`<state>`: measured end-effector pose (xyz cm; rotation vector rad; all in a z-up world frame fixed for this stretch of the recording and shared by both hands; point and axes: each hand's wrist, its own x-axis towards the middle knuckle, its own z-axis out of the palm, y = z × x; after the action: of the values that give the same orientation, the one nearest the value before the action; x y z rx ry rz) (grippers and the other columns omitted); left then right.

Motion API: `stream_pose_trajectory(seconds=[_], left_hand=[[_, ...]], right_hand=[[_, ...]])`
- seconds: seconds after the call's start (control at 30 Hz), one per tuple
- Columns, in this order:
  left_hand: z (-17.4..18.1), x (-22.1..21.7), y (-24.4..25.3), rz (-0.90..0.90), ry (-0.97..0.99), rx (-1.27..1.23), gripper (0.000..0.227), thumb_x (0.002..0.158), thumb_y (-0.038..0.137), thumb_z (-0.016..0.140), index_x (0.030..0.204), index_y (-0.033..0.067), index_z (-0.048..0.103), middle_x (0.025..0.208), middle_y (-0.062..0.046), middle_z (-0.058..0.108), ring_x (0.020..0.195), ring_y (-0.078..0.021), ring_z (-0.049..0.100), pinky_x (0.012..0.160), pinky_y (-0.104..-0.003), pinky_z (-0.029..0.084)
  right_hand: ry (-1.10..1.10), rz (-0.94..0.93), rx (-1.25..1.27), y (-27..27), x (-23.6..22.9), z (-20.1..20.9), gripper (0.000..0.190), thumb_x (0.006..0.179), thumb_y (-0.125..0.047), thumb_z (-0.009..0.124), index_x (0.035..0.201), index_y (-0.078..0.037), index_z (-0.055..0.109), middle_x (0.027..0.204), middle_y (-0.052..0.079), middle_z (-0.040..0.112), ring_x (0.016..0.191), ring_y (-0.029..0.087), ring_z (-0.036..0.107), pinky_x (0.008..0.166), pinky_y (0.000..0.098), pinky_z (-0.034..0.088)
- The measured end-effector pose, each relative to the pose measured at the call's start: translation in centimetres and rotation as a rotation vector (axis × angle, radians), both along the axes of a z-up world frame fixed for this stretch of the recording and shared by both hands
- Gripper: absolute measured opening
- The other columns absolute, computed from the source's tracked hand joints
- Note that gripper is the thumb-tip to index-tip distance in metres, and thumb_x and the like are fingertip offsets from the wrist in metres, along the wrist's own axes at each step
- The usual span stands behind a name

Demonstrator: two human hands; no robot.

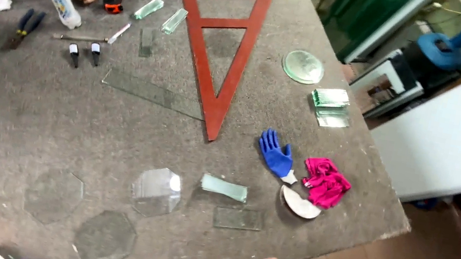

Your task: Smoothing the sharp edges of various cut glass pieces using a handheld abrasive stone.

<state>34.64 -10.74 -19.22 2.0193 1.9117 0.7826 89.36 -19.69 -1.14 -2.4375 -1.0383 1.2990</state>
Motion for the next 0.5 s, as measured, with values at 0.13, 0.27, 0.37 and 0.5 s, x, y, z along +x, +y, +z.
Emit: stream_pose_trajectory(seconds=[0.13, 0.27, 0.37, 0.5], left_hand=[[2.2, 14.2, -6.3, 0.009, -0.005, 0.016, 0.045, 0.071, 0.040, 0.067, 0.110, 0.0474, 0.086, 0.132, 0.020, 0.075, 0.110, -0.0060, 0.076, 0.102, -0.033, 0.059], [11.3, 23.9, -10.1, -0.096, -0.246, -0.421, 0.040, 0.092, 0.045, 0.059, 0.122, 0.0341, 0.084, 0.124, 0.008, 0.083, 0.123, -0.0166, 0.074, 0.110, -0.031, 0.053], [12.9, 26.7, -11.5, -0.212, -0.194, -0.738, 0.043, 0.094, 0.052, 0.054, 0.129, 0.0430, 0.077, 0.133, 0.016, 0.078, 0.126, -0.0121, 0.071, 0.111, -0.029, 0.048], [14.1, 28.3, -10.1, -0.443, -0.045, -0.768, 0.037, 0.100, 0.027, 0.060, 0.135, 0.0374, 0.065, 0.126, 0.006, 0.068, 0.111, -0.0260, 0.064, 0.095, -0.043, 0.053]], right_hand=[[-0.095, 0.088, 0.189, 4.8, 10.4, -1.8, 0.031, 0.091, -0.044, 0.074, 0.118, -0.032, 0.083, 0.099, -0.011, 0.084, 0.091, 0.011, 0.076, 0.094, 0.0282, 0.057], [-0.265, 0.302, 0.292, 10.6, 16.9, -2.7, 0.050, 0.094, -0.043, 0.074, 0.140, -0.026, 0.071, 0.119, 0.006, 0.068, 0.115, 0.030, 0.066, 0.107, 0.0447, 0.051], [-0.359, 0.412, 0.242, 14.1, 17.7, -1.0, 0.073, 0.094, -0.048, 0.078, 0.158, -0.025, 0.051, 0.153, 0.016, 0.050, 0.141, 0.040, 0.050, 0.119, 0.0538, 0.044], [-0.493, 0.589, 0.071, 14.9, 16.9, -3.3, 0.092, 0.094, -0.063, 0.074, 0.171, -0.027, 0.036, 0.162, 0.010, 0.048, 0.146, 0.039, 0.046, 0.115, 0.0566, 0.048]])
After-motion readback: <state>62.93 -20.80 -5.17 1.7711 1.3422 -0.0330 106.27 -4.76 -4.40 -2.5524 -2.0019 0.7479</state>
